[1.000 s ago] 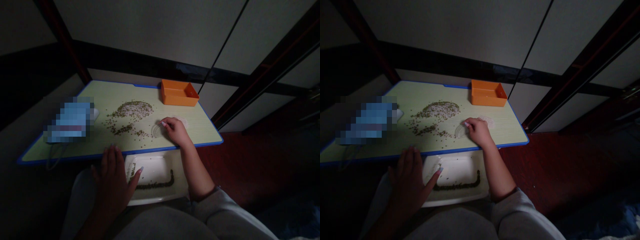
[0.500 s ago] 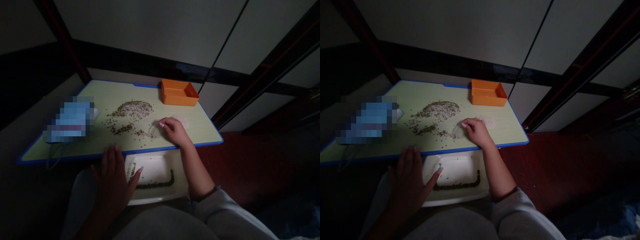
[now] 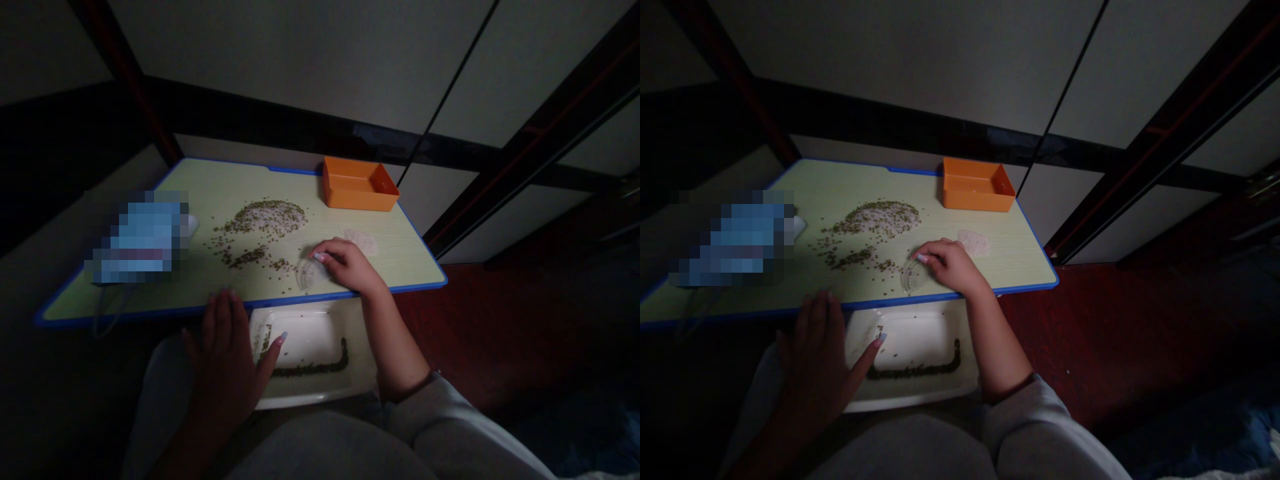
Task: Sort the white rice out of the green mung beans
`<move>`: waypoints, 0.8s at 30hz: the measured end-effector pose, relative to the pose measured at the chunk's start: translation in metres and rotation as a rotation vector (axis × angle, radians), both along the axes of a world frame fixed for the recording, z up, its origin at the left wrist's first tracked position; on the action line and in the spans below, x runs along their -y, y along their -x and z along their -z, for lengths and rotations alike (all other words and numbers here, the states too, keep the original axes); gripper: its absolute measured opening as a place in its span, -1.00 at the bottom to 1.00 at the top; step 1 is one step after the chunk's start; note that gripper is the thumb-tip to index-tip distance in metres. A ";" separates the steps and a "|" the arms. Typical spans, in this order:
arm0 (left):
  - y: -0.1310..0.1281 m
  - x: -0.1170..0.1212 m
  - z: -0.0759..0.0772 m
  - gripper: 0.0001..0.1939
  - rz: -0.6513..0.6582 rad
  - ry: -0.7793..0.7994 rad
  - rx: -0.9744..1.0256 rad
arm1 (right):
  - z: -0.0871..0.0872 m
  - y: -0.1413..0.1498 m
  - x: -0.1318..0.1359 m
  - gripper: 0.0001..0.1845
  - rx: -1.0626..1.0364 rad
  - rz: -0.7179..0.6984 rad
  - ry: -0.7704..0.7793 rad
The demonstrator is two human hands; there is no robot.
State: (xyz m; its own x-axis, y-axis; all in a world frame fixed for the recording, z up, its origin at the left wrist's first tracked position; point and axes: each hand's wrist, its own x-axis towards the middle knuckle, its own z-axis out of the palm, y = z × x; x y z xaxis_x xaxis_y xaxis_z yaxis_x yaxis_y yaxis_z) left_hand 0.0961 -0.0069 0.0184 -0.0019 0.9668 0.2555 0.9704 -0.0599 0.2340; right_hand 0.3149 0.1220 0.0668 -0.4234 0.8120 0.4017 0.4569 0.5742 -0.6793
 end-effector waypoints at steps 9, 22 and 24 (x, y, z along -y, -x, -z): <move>0.000 0.000 0.001 -0.18 0.003 -0.019 0.008 | 0.002 -0.003 -0.001 -0.79 0.041 0.043 0.027; 0.000 0.000 0.001 -0.17 -0.011 0.000 0.008 | 0.000 -0.005 0.000 -0.79 0.026 -0.003 0.058; 0.000 0.000 0.001 -0.17 -0.007 -0.008 0.013 | 0.001 -0.005 0.000 -0.80 0.023 0.001 0.061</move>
